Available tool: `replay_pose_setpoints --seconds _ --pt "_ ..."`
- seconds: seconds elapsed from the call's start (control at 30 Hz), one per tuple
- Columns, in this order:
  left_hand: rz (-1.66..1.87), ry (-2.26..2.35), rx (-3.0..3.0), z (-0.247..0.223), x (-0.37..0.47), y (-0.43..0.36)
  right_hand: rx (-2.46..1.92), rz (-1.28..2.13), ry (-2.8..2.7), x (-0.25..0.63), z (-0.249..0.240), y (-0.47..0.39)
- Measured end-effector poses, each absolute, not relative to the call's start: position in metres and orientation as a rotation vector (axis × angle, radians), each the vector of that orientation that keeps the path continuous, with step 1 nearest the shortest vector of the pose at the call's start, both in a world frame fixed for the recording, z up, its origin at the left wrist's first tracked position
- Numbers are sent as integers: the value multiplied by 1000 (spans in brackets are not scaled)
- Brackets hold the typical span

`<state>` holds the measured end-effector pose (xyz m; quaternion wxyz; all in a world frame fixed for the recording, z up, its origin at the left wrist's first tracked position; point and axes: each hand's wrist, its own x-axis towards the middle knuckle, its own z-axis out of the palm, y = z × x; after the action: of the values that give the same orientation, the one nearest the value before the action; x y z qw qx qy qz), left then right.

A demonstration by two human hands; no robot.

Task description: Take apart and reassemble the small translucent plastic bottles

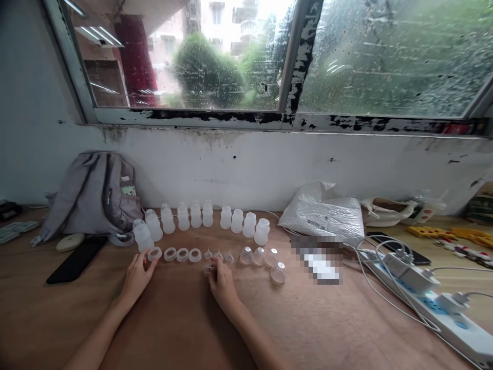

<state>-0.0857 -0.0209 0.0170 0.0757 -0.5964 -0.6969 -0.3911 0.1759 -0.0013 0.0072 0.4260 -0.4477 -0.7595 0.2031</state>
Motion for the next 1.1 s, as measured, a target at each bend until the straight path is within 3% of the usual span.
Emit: replay_pose_setpoints --seconds 0.43,0.8,1.1 --pt "-772 -2295 -1866 11 -91 -13 -1147 398 -1948 170 12 5" --pt "-1002 -2132 -2028 11 -88 -16 -1140 385 -1923 170 10 5" --pt "-990 -2041 -2014 5 -90 -17 -1148 425 -1890 170 14 4"
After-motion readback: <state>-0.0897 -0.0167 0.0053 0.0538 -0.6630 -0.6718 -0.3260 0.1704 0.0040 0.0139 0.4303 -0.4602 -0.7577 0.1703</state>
